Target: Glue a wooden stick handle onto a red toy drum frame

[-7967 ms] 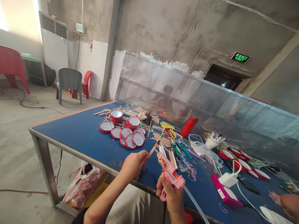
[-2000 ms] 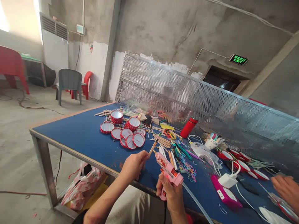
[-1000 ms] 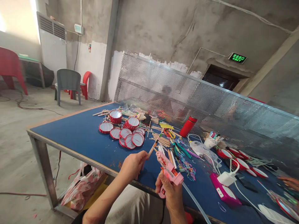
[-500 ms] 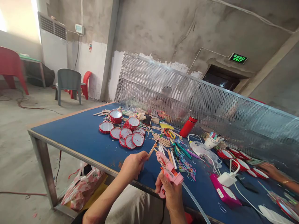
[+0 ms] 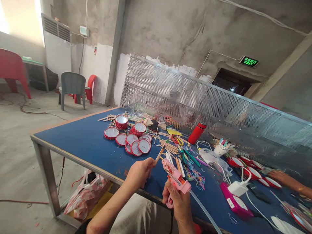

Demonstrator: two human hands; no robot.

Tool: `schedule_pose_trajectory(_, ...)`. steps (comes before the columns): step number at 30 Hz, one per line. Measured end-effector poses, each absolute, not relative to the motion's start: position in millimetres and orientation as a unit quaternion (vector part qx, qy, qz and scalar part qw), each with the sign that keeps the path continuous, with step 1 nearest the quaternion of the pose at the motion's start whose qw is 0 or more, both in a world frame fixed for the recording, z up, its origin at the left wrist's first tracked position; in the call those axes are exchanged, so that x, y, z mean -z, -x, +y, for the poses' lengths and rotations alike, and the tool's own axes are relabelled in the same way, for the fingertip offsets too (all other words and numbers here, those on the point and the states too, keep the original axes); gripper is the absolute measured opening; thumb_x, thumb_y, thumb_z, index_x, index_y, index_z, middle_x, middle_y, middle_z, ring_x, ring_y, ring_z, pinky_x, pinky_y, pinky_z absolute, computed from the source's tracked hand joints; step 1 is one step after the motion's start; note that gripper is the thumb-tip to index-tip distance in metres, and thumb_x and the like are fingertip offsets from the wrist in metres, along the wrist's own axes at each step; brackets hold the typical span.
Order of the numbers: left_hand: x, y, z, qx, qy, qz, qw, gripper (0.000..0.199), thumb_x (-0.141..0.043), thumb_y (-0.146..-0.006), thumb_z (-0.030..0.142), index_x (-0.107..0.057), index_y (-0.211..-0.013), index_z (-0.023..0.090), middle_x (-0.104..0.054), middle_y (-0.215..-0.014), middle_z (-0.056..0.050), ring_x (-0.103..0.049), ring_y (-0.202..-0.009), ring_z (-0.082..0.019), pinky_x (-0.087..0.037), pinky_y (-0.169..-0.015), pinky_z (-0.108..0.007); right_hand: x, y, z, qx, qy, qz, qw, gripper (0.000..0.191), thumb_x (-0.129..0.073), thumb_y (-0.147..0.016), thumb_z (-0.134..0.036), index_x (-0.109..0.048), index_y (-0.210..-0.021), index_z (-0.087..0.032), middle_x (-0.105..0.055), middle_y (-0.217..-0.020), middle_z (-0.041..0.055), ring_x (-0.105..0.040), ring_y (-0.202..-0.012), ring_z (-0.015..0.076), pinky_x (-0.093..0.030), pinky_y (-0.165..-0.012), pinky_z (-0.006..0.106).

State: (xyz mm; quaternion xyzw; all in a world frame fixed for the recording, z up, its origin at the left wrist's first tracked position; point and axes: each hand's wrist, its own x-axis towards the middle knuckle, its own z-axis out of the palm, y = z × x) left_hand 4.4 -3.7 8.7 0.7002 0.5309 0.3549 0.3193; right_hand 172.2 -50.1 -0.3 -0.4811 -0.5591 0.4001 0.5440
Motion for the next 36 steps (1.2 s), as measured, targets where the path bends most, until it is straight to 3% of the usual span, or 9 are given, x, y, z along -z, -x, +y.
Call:
schedule_pose_trajectory(15, -11.1, -4.9, -6.3, -0.38, -0.68, 0.527, 0.341, 0.024, -0.032, -0.093, 0.029, -0.054, -0.086, 0.025, -0.057, -0.056, 0.007, -0.05, -0.034, -0.009, -0.036, -0.043, -0.016, -1.2, -173.2, -49.5, -0.399, 0.486, -0.573, 0.527, 0.054, -0.067, -0.074, -0.065, -0.054, -0.051, -0.017, -0.049, -0.039, -0.0024, -0.046, -0.034, 0.0076, -0.033, -0.039, 0.02)
schedule_pose_trajectory(36, -6.7, -5.0, -4.9, -0.416, -0.666, 0.502, 0.362, 0.026, -0.031, -0.094, 0.039, -0.047, -0.081, 0.024, -0.056, -0.055, 0.008, -0.05, -0.033, -0.009, -0.033, -0.038, -0.017, -1.7, -173.7, -48.2, -0.411, 0.483, -0.576, 0.515, 0.054, -0.069, -0.072, -0.064, -0.054, -0.051, -0.017, -0.049, -0.039, -0.0026, -0.046, -0.034, 0.0076, -0.031, -0.039, 0.02)
